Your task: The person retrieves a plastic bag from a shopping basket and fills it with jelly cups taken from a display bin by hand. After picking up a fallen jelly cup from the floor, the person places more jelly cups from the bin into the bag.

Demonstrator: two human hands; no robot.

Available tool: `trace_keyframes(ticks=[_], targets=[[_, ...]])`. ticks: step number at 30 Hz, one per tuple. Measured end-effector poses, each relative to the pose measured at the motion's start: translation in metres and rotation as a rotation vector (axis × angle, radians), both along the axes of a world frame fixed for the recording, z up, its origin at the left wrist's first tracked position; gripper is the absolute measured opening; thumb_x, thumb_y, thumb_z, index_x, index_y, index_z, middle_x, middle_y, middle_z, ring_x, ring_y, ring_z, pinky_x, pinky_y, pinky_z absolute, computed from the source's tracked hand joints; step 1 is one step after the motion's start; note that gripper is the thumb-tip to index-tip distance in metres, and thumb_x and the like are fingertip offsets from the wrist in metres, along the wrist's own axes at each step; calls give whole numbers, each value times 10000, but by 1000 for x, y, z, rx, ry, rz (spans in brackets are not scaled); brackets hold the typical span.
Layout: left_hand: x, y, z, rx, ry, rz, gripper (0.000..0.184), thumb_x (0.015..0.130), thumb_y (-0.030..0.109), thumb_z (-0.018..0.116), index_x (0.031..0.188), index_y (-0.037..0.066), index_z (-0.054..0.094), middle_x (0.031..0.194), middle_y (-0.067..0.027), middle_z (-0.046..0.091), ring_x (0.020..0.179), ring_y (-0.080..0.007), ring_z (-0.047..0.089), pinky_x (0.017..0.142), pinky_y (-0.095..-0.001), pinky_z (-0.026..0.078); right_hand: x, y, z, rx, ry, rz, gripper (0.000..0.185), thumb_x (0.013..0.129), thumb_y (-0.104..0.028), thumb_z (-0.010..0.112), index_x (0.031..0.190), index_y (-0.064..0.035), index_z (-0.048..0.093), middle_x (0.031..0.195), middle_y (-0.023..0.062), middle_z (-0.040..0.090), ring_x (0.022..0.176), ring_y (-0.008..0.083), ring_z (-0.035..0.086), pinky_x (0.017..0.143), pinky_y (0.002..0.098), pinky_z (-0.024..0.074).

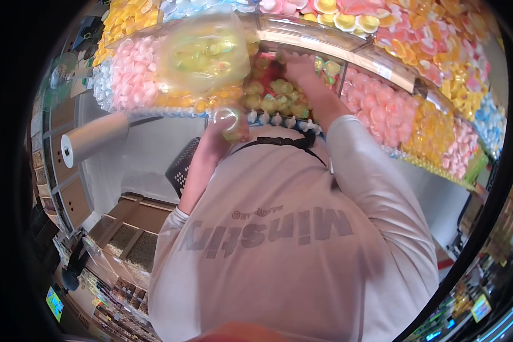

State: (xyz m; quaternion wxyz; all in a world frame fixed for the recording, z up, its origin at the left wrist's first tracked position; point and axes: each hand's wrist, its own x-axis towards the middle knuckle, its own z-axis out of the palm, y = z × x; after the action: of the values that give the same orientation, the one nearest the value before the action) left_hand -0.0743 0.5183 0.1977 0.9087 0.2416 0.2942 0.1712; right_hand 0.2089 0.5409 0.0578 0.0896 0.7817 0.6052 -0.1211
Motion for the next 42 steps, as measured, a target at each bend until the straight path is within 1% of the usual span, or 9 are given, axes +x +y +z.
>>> trace_keyframes(ticks=[11, 13, 22, 26, 29, 33, 35, 37, 42], targets=[[-9, -1, 0, -16, 23, 76, 383, 844, 238, 652, 1140, 46, 502, 808, -128, 603, 699, -250, 598, 628, -353, 466, -5, 9, -42, -30, 348, -9, 588, 794, -336, 678, 1326, -204, 465, 1193, 152, 585, 1076, 359, 580, 888, 455, 495], [-8, -1, 0, -14, 26, 75, 379, 846, 234, 649, 1141, 46, 501, 811, -129, 606, 699, -250, 601, 625, -353, 466, -3, -11, -47, 268, 312, 160, 562, 793, -332, 659, 1311, -199, 485, 1132, 154, 612, 1017, 348, 608, 854, 449, 511], [6, 9, -6, -5, -19, -6, 373, 861, 205, 631, 1162, 13, 522, 825, -130, 616, 707, -257, 607, 622, -363, 467, 2, -36, -14, 119, 509, 156, 509, 785, -352, 631, 1267, -230, 524, 1012, 162, 611, 966, 350, 613, 801, 446, 507], [8, 9, -9, -10, 21, -12, 364, 863, 198, 629, 1159, 12, 525, 827, -129, 618, 713, -262, 600, 623, -370, 463, -2, -42, -33, 58, 605, 197, 566, 800, -364, 633, 1335, -251, 487, 1016, 178, 570, 959, 358, 579, 843, 428, 480], [9, 9, -7, -24, 28, -10, 361, 865, 201, 630, 1155, 15, 523, 831, -129, 618, 716, -261, 594, 626, -375, 460, -9, -33, -33, -117, 603, 147, 637, 767, -468, 641, 1348, -257, 485, 1117, 219, 569, 1030, 433, 571, 936, 505, 451], [10, 6, -11, -20, 5, -15, 376, 861, 216, 639, 1161, 31, 510, 841, -124, 610, 716, -253, 588, 633, -372, 454, -6, -23, -35, -215, 646, 195, 670, 798, -555, 634, 1371, -282, 417, 1123, 263, 547, 1095, 436, 540, 941, 500, 429], [10, 7, -15, 10, -4, -20, 378, 861, 225, 631, 1172, 49, 508, 839, -116, 597, 715, -246, 585, 630, -364, 451, -17, -22, -52, -181, 799, 121, 708, 787, -572, 637, 1373, -246, 410, 1153, 243, 543, 1118, 406, 543, 938, 499, 434], [14, 5, -8, 9, -2, -22, 377, 863, 227, 625, 1174, 49, 506, 843, -117, 596, 716, -245, 584, 629, -363, 451, -32, -28, -5, -200, 776, 82, 727, 777, -595, 637, 1359, -214, 427, 1196, 217, 533, 1141, 388, 541, 933, 493, 444], [17, 4, -7, 2, 28, -8, 419, 864, 242, 619, 1195, 26, 479, 853, -128, 593, 723, -253, 586, 627, -361, 455, -51, -36, -3, -125, 695, -25, 704, 769, -564, 657, 1350, -224, 453, 1202, 191, 542, 1106, 374, 564, 910, 476, 465]])
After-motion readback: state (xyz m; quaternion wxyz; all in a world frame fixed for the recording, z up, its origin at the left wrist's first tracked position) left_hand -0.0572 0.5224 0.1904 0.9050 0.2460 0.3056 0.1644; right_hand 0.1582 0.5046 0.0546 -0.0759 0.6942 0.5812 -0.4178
